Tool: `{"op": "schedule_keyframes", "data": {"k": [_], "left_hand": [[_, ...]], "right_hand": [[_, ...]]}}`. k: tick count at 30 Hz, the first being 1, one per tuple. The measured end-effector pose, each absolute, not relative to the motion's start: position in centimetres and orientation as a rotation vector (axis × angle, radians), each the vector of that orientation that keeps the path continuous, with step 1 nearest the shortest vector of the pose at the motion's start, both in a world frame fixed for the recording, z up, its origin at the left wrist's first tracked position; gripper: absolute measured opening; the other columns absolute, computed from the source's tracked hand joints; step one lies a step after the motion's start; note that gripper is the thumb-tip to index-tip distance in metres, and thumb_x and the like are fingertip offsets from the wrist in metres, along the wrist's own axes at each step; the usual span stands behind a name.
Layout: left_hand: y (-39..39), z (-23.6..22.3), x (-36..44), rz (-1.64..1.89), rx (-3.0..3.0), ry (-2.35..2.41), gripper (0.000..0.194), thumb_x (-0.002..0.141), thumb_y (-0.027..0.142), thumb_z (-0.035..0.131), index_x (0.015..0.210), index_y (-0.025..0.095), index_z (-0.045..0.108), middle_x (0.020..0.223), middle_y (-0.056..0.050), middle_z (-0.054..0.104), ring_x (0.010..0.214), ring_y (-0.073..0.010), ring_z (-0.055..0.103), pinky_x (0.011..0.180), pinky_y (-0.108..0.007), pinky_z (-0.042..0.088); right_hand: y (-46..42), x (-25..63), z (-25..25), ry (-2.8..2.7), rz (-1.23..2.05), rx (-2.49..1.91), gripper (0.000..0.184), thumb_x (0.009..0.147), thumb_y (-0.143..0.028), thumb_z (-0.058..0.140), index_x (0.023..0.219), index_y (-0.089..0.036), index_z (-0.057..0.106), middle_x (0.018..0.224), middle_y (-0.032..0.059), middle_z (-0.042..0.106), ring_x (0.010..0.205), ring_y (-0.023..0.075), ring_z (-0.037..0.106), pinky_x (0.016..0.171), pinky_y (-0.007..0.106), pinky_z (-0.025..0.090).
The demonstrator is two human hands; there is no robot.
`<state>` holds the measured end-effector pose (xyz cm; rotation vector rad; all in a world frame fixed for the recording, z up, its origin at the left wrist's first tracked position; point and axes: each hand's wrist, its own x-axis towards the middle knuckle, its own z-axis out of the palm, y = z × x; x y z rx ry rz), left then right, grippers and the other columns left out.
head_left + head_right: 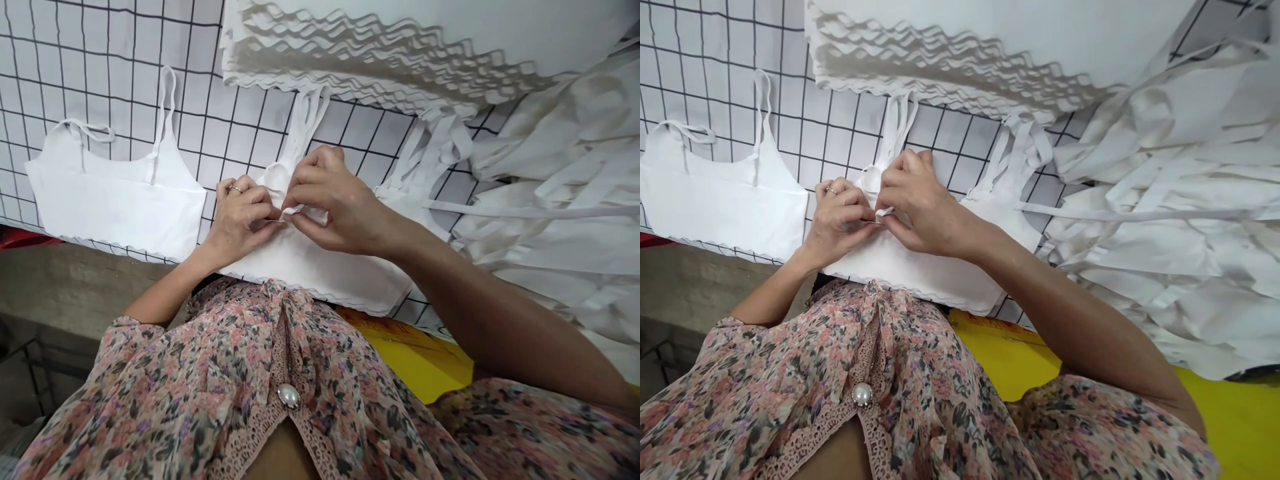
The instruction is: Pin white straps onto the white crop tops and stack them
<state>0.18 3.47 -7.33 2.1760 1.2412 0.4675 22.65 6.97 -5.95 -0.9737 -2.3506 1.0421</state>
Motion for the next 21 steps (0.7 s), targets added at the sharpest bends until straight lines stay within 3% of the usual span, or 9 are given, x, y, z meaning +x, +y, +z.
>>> {"op": "schedule_keyframes", "data": {"k": [6, 11, 16, 21], "left_hand": [[3.6, -7.2, 0.1, 0.461, 2.142, 1.239, 0.015, 0.102, 0.037, 0.071, 0.094, 0.026, 0.078, 0.090, 0.001, 0.070, 0.102, -0.0211, 0.055, 0.106, -0.042, 0.030], [4.0, -6.6, -0.1, 0.411, 2.111, 1.222, 0.019, 0.101, 0.042, 0.073, 0.093, 0.025, 0.080, 0.091, -0.001, 0.071, 0.102, -0.0220, 0.054, 0.105, -0.043, 0.029], [4.2, -6.1, -0.1, 0.332, 2.058, 1.237, 0.020, 0.099, 0.040, 0.075, 0.090, 0.023, 0.080, 0.091, -0.002, 0.071, 0.101, -0.0220, 0.053, 0.107, -0.043, 0.028], [4.3, -6.0, -0.1, 0.282, 2.007, 1.255, 0.019, 0.098, 0.037, 0.077, 0.086, 0.022, 0.079, 0.091, -0.002, 0.072, 0.104, -0.0228, 0.054, 0.108, -0.044, 0.027]], "right_hand": [[7.1, 23.0, -6.4, -2.401, 0.893, -0.926, 0.014, 0.099, -0.024, 0.059, 0.096, -0.022, 0.073, 0.090, 0.0063, 0.067, 0.109, 0.0301, 0.060, 0.104, 0.061, 0.045], [11.2, 24.8, -4.7, -2.495, 0.589, -0.845, 0.016, 0.098, -0.020, 0.061, 0.089, -0.025, 0.073, 0.081, 0.0037, 0.070, 0.108, 0.0315, 0.060, 0.104, 0.070, 0.041], [15.3, 24.6, -4.0, -2.385, 0.162, -0.867, 0.020, 0.099, -0.023, 0.061, 0.091, -0.028, 0.078, 0.095, 0.0054, 0.073, 0.103, 0.0298, 0.060, 0.090, 0.057, 0.050], [15.2, 22.8, -5.2, -2.090, 0.548, -1.111, 0.016, 0.099, -0.024, 0.065, 0.097, -0.029, 0.081, 0.085, 0.0065, 0.066, 0.091, 0.0237, 0.060, 0.085, 0.046, 0.055]]}}
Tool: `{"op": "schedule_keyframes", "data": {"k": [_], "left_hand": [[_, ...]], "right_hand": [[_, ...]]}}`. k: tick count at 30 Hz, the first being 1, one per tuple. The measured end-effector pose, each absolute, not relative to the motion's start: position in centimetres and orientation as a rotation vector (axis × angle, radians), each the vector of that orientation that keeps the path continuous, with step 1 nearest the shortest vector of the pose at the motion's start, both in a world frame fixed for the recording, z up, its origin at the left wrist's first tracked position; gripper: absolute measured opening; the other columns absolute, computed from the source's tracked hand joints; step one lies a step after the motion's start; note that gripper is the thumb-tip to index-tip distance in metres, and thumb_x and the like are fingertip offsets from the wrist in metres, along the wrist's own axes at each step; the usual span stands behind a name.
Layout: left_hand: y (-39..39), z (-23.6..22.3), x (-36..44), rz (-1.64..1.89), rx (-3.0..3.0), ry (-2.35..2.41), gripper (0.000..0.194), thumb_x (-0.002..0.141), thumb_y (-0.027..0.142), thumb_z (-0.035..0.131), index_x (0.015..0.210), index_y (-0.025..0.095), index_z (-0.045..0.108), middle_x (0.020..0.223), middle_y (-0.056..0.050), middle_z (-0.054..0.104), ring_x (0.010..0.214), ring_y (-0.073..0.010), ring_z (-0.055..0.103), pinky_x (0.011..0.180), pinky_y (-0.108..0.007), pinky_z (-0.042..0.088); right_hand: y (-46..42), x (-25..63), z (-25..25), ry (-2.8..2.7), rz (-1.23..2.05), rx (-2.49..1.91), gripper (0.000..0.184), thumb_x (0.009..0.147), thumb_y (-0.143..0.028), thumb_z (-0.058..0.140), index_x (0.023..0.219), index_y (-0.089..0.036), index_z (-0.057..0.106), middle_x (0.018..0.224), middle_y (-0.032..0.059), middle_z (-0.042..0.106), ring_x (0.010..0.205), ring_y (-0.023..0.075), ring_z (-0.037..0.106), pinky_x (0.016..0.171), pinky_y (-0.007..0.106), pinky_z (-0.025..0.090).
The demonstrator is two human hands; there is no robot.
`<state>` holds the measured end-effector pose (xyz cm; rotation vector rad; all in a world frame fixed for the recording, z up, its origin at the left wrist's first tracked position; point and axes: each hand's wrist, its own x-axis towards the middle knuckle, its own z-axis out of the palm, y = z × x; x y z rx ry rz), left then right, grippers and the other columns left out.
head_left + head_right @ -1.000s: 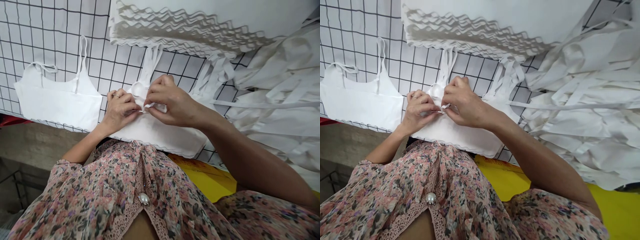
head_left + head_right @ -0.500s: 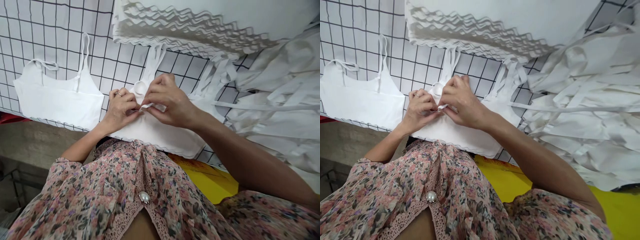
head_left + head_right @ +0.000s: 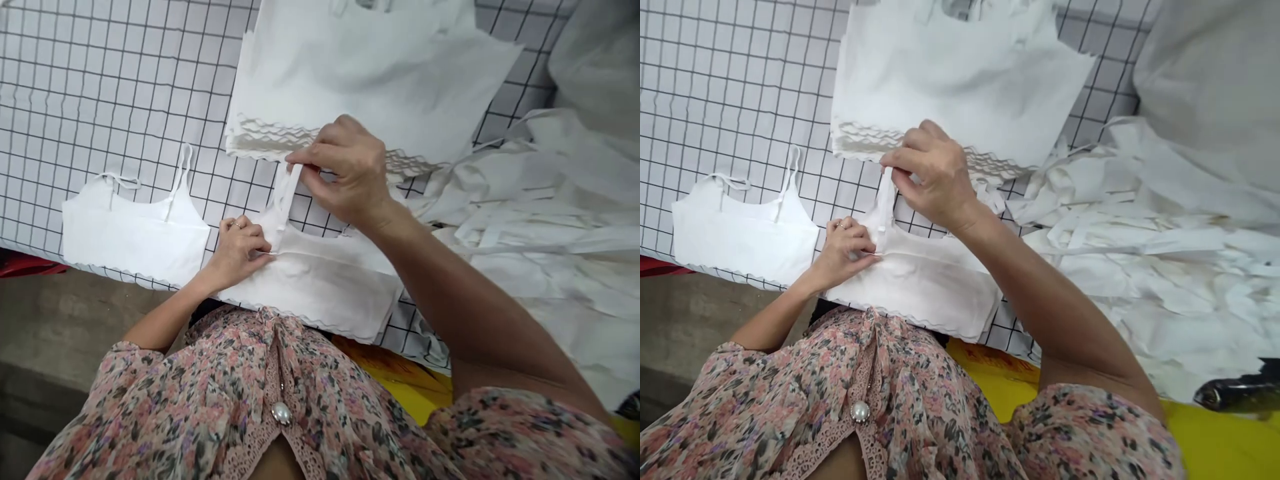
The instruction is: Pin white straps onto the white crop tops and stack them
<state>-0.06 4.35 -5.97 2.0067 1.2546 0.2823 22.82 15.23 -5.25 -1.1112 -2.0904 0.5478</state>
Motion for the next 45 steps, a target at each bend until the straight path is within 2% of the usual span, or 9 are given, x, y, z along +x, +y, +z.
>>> {"op": "schedule_keyframes", "data": {"k": [5, 11, 16, 20, 23, 26, 33, 41, 45], "left_hand": [[4.6, -5.8, -0.2, 0.262, 1.956, 1.254, 0.015, 0.094, 0.033, 0.081, 0.084, 0.021, 0.079, 0.093, -0.002, 0.074, 0.105, -0.0229, 0.056, 0.107, -0.045, 0.028], [4.8, -5.1, -0.7, 0.394, 1.852, 1.246, 0.016, 0.089, 0.036, 0.087, 0.092, 0.023, 0.079, 0.099, -0.003, 0.077, 0.108, -0.0241, 0.063, 0.111, -0.048, 0.033], [7.2, -3.8, -0.2, 0.898, 1.411, 1.148, 0.052, 0.087, 0.046, 0.087, 0.131, 0.021, 0.073, 0.126, -0.010, 0.077, 0.117, -0.0230, 0.070, 0.108, -0.042, 0.051], [9.6, -3.7, 0.6, 0.754, 1.050, 0.982, 0.039, 0.079, 0.043, 0.093, 0.102, 0.014, 0.080, 0.098, -0.008, 0.081, 0.093, -0.0178, 0.075, 0.094, -0.036, 0.058], [10.6, -3.4, 0.7, 0.714, 0.887, 1.022, 0.032, 0.078, 0.039, 0.094, 0.089, 0.014, 0.079, 0.085, -0.005, 0.079, 0.080, -0.0132, 0.074, 0.087, -0.032, 0.059], [11.6, -2.5, 0.6, 0.676, 0.819, 1.056, 0.025, 0.082, 0.031, 0.092, 0.095, 0.014, 0.080, 0.090, -0.006, 0.083, 0.086, -0.0148, 0.078, 0.090, -0.032, 0.062], [16.0, -0.7, 1.7, 0.638, 1.060, 1.209, 0.008, 0.096, 0.020, 0.080, 0.096, 0.012, 0.076, 0.090, -0.006, 0.081, 0.090, -0.0180, 0.082, 0.092, -0.036, 0.066], [18.8, -3.7, 2.4, 0.508, 1.378, 1.298, 0.021, 0.084, 0.022, 0.089, 0.081, 0.015, 0.069, 0.068, -0.002, 0.071, 0.069, -0.0136, 0.071, 0.071, -0.028, 0.063], [19.0, -4.3, 1.7, 0.503, 1.440, 1.316, 0.029, 0.082, 0.031, 0.093, 0.076, 0.016, 0.068, 0.063, -0.003, 0.067, 0.063, -0.0138, 0.066, 0.061, -0.027, 0.056]], "right_hand": [[14.5, 21.9, -4.6, -1.653, 1.166, -1.007, 0.008, 0.091, -0.030, 0.077, 0.092, -0.024, 0.082, 0.081, 0.0026, 0.070, 0.073, 0.0151, 0.061, 0.067, 0.033, 0.056], [14.7, 21.9, -2.4, -1.451, 1.689, -0.925, 0.030, 0.074, -0.037, 0.094, 0.079, -0.018, 0.072, 0.066, -0.0018, 0.066, 0.059, 0.0115, 0.063, 0.057, 0.026, 0.057], [14.4, 20.8, -2.9, -1.418, 1.645, -0.982, 0.035, 0.075, -0.039, 0.093, 0.077, -0.018, 0.065, 0.066, -0.0012, 0.065, 0.057, 0.0111, 0.063, 0.053, 0.024, 0.055], [13.0, 21.1, -3.5, -1.585, 1.356, -1.084, 0.020, 0.086, -0.033, 0.080, 0.094, -0.019, 0.069, 0.073, -0.0002, 0.069, 0.063, 0.0130, 0.066, 0.057, 0.026, 0.055], [9.2, 21.8, -4.3, -1.865, 0.683, -1.116, 0.024, 0.099, -0.023, 0.065, 0.121, -0.019, 0.071, 0.103, 0.0077, 0.078, 0.093, 0.0199, 0.075, 0.086, 0.037, 0.063], [3.8, 21.9, -6.2, -2.230, 0.273, -0.979, 0.038, 0.110, -0.028, 0.053, 0.146, -0.019, 0.062, 0.145, 0.0139, 0.071, 0.139, 0.0275, 0.065, 0.121, 0.054, 0.050], [-1.7, 20.7, -10.5, -2.695, 0.457, -0.845, 0.084, 0.108, -0.072, 0.036, 0.172, -0.016, 0.032, 0.178, 0.0148, 0.031, 0.167, 0.0326, 0.033, 0.130, 0.070, 0.035], [-1.2, 20.5, -10.1, -2.662, 0.508, -0.842, 0.086, 0.107, -0.072, 0.042, 0.172, -0.017, 0.031, 0.179, 0.0140, 0.027, 0.168, 0.0327, 0.030, 0.131, 0.071, 0.033], [-1.1, 20.5, -9.3, -2.595, 0.350, -0.763, 0.071, 0.110, -0.061, 0.046, 0.162, -0.012, 0.046, 0.174, 0.0177, 0.039, 0.163, 0.0336, 0.040, 0.125, 0.072, 0.042]]}}
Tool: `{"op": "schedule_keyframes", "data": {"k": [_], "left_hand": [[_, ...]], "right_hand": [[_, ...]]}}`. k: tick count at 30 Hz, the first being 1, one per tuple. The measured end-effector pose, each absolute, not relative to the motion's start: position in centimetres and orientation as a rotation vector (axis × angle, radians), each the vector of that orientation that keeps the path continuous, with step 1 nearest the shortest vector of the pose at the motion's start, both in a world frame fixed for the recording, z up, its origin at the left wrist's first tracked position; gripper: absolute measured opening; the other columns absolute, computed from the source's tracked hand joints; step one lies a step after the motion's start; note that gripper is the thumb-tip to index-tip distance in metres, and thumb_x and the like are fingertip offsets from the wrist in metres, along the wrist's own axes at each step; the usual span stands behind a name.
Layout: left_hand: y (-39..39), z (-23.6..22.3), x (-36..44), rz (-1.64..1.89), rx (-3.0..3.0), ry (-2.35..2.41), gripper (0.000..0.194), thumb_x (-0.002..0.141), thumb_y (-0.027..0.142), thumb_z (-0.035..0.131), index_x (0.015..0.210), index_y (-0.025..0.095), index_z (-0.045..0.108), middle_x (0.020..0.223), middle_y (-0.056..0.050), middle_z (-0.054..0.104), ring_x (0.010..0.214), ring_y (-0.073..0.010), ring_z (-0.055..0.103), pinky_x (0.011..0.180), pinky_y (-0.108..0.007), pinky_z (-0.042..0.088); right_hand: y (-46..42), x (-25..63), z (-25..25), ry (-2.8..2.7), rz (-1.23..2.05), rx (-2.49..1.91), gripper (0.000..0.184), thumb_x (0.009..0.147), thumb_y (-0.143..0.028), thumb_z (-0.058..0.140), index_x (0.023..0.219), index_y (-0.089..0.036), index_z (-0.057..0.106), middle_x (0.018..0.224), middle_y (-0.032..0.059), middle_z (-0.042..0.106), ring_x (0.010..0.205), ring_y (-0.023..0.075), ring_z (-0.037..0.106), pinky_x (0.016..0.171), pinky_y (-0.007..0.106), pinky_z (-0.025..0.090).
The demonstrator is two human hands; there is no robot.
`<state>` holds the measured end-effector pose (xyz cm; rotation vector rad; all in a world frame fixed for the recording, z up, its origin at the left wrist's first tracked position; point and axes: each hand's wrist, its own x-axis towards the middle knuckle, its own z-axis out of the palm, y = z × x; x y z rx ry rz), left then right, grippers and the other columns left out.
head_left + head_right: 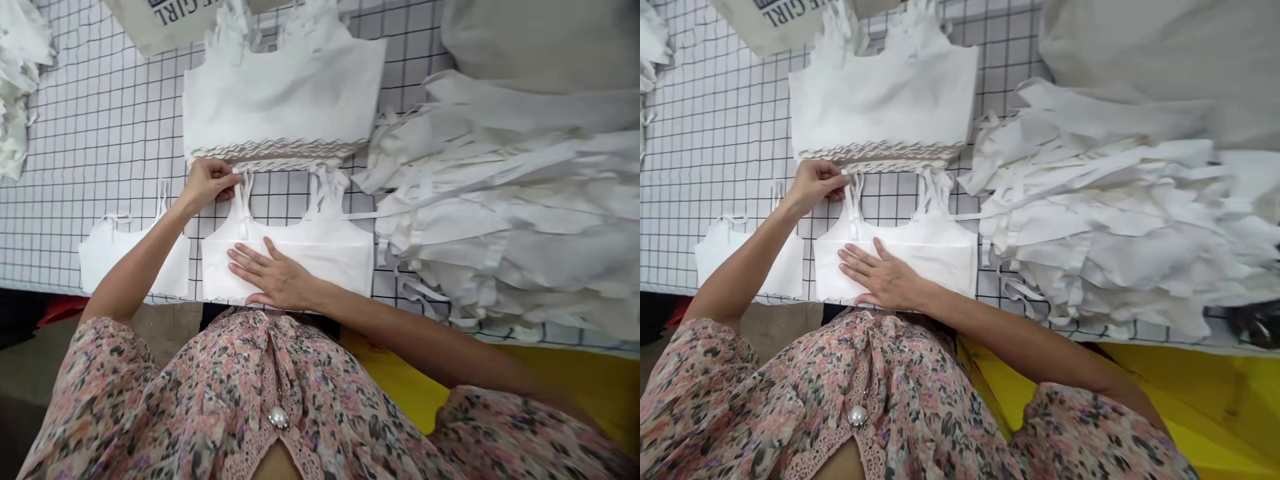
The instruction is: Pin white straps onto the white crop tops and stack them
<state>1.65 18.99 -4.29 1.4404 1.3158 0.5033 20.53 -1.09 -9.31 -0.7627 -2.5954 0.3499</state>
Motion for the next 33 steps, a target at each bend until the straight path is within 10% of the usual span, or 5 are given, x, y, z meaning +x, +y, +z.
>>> {"op": "schedule_keyframes", "data": {"k": [6, 11, 23, 33], "left_hand": [[17.5, -2.1, 1.6, 0.713, 1.782, 1.394, 0.034, 0.082, 0.042, 0.092, 0.073, 0.020, 0.068, 0.070, -0.001, 0.066, 0.061, -0.0105, 0.057, 0.057, -0.025, 0.047], [14.8, -1.5, 6.1, 0.544, 1.693, 1.131, 0.011, 0.089, 0.027, 0.080, 0.088, 0.018, 0.075, 0.075, -0.002, 0.071, 0.066, -0.0118, 0.063, 0.064, -0.026, 0.050], [16.3, -2.9, 12.7, 0.475, 1.615, 1.108, 0.014, 0.088, 0.011, 0.070, 0.096, 0.014, 0.080, 0.082, -0.002, 0.077, 0.066, -0.0106, 0.067, 0.073, -0.026, 0.053], [15.4, -2.4, 14.4, 0.421, 0.983, 0.845, 0.048, 0.088, 0.061, 0.084, 0.075, 0.016, 0.076, 0.084, -0.007, 0.078, 0.084, -0.0149, 0.070, 0.088, -0.031, 0.058]], "right_hand": [[3.6, 28.6, -6.6, -1.913, 0.353, -1.217, 0.028, 0.110, -0.025, 0.053, 0.131, -0.021, 0.071, 0.129, 0.0127, 0.075, 0.116, 0.0230, 0.073, 0.098, 0.046, 0.065], [10.4, 34.7, -7.4, -1.766, 0.481, -1.518, 0.008, 0.091, -0.023, 0.070, 0.084, -0.022, 0.071, 0.090, 0.0071, 0.072, 0.073, 0.0189, 0.063, 0.073, 0.041, 0.058], [12.4, 33.9, -8.1, -1.837, 0.257, -1.674, 0.010, 0.081, -0.019, 0.064, 0.078, -0.022, 0.073, 0.073, 0.0050, 0.073, 0.068, 0.0212, 0.063, 0.069, 0.036, 0.052], [8.5, 33.2, -5.9, -1.800, -0.121, -1.240, 0.022, 0.102, -0.027, 0.060, 0.093, -0.026, 0.080, 0.080, 0.0060, 0.072, 0.075, 0.0193, 0.067, 0.069, 0.034, 0.056]]}}
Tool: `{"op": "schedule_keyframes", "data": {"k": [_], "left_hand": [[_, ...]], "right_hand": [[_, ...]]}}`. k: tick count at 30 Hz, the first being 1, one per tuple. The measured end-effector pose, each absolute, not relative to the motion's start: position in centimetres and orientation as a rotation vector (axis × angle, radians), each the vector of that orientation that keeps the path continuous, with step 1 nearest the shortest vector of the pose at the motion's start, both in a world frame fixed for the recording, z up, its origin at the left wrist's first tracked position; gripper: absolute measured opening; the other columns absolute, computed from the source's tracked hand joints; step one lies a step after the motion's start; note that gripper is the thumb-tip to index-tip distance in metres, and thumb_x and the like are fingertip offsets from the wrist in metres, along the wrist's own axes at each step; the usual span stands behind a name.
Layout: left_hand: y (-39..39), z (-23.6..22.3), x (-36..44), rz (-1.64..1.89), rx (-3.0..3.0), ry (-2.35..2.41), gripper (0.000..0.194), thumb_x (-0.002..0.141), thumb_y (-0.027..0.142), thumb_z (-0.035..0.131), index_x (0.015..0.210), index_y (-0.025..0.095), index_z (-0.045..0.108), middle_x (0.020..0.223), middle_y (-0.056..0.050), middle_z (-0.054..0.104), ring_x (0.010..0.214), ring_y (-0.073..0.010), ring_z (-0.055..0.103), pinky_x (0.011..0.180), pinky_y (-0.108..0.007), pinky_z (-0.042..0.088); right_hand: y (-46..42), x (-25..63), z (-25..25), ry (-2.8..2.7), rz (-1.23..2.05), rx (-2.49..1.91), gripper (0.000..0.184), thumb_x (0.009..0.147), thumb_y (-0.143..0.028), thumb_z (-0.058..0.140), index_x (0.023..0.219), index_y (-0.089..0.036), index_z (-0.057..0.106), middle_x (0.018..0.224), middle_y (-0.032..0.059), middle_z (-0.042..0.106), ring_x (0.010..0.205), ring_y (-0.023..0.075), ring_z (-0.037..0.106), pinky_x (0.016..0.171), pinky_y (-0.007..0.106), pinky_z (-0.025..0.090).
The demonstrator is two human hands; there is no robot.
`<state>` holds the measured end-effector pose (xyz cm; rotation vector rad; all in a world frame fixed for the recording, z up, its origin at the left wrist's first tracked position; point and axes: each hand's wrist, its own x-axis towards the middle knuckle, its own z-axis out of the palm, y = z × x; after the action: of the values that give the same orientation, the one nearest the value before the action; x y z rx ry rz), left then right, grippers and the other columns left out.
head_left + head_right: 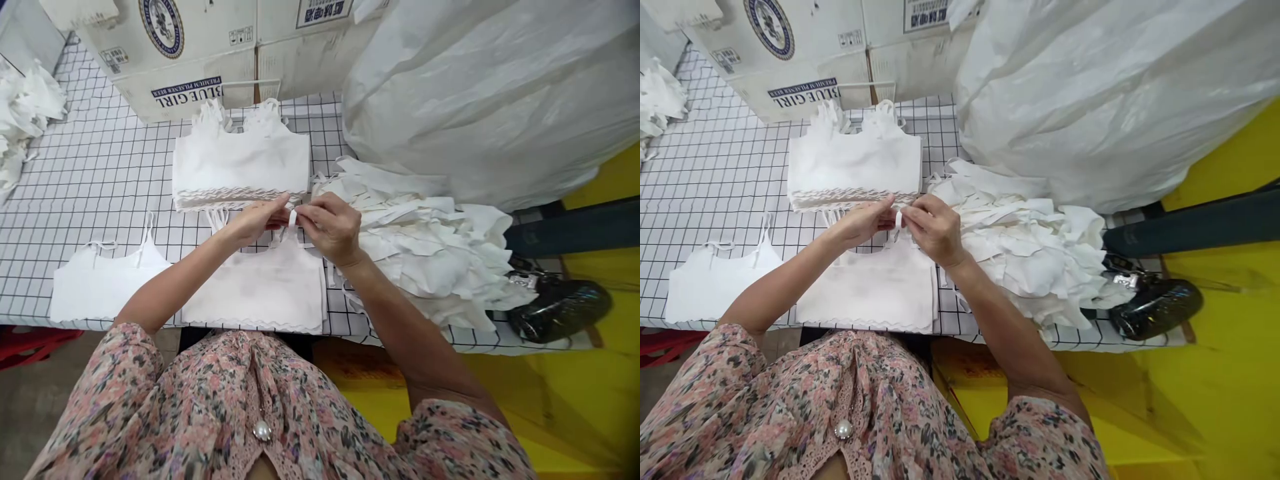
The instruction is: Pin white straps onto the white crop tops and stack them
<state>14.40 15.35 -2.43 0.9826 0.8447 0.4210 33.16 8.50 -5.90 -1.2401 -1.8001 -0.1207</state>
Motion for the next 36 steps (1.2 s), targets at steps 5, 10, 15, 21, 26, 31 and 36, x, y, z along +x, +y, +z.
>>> {"op": "schedule_keyframes", "data": {"k": [5, 10, 15, 21, 26, 31, 36], "left_hand": [[14.9, -1.6, 15.4, 0.416, 0.802, 0.806, 0.014, 0.088, 0.024, 0.088, 0.079, 0.015, 0.082, 0.084, -0.004, 0.079, 0.072, -0.0077, 0.065, 0.082, -0.027, 0.055], [15.1, 0.0, 15.9, 0.532, 0.707, 0.779, 0.014, 0.097, 0.016, 0.078, 0.084, 0.013, 0.083, 0.095, -0.009, 0.083, 0.085, -0.0124, 0.077, 0.100, -0.032, 0.061], [15.4, 1.3, 16.0, 0.630, 0.759, 0.785, 0.011, 0.096, 0.020, 0.081, 0.087, 0.014, 0.081, 0.096, -0.009, 0.084, 0.085, -0.0141, 0.079, 0.105, -0.035, 0.062], [14.4, 0.9, 14.8, 0.822, 1.272, 0.604, 0.029, 0.085, 0.047, 0.092, 0.092, 0.019, 0.087, 0.103, -0.008, 0.084, 0.102, -0.0190, 0.078, 0.101, -0.035, 0.059], [14.2, -0.9, 14.4, 0.955, 1.657, 0.451, 0.039, 0.089, 0.063, 0.083, 0.092, 0.025, 0.089, 0.101, -0.008, 0.084, 0.100, -0.0202, 0.075, 0.095, -0.036, 0.057], [13.8, -1.5, 14.1, 0.938, 1.648, 0.492, 0.040, 0.088, 0.065, 0.084, 0.093, 0.026, 0.089, 0.102, -0.007, 0.083, 0.099, -0.0204, 0.074, 0.096, -0.038, 0.057], [13.0, -0.8, 13.4, 0.904, 1.542, 0.449, 0.032, 0.093, 0.059, 0.081, 0.098, 0.029, 0.089, 0.099, -0.005, 0.082, 0.100, -0.0189, 0.074, 0.093, -0.036, 0.058]], "right_hand": [[7.2, 32.7, -6.4, -1.838, -0.214, -1.167, 0.019, 0.101, -0.025, 0.063, 0.093, -0.028, 0.080, 0.076, 0.0054, 0.063, 0.074, 0.0198, 0.060, 0.074, 0.038, 0.057], [5.9, 32.0, -6.9, -1.922, -0.239, -1.036, 0.020, 0.099, -0.017, 0.064, 0.095, -0.029, 0.080, 0.078, 0.0047, 0.062, 0.075, 0.0209, 0.060, 0.081, 0.042, 0.062], [5.3, 31.4, -6.7, -1.920, -0.237, -0.945, 0.020, 0.098, -0.014, 0.065, 0.099, -0.028, 0.080, 0.078, 0.0036, 0.064, 0.073, 0.0198, 0.061, 0.086, 0.042, 0.065], [5.3, 31.4, -4.0, -1.631, -0.067, -1.045, 0.038, 0.103, -0.019, 0.061, 0.139, -0.028, 0.068, 0.105, 0.0076, 0.072, 0.092, 0.0217, 0.070, 0.085, 0.040, 0.063], [6.3, 31.9, -1.3, -1.574, 0.089, -1.081, 0.027, 0.099, -0.035, 0.074, 0.126, -0.033, 0.078, 0.103, 0.0054, 0.068, 0.100, 0.0213, 0.068, 0.091, 0.043, 0.062], [6.5, 31.1, -0.5, -1.582, 0.089, -1.032, 0.009, 0.099, -0.028, 0.072, 0.098, -0.032, 0.080, 0.098, 0.0032, 0.072, 0.098, 0.0212, 0.069, 0.093, 0.046, 0.062], [5.8, 30.9, -0.5, -1.451, 0.287, -1.006, 0.015, 0.103, -0.029, 0.067, 0.108, -0.032, 0.081, 0.101, 0.0034, 0.073, 0.096, 0.0194, 0.072, 0.086, 0.041, 0.063]]}}
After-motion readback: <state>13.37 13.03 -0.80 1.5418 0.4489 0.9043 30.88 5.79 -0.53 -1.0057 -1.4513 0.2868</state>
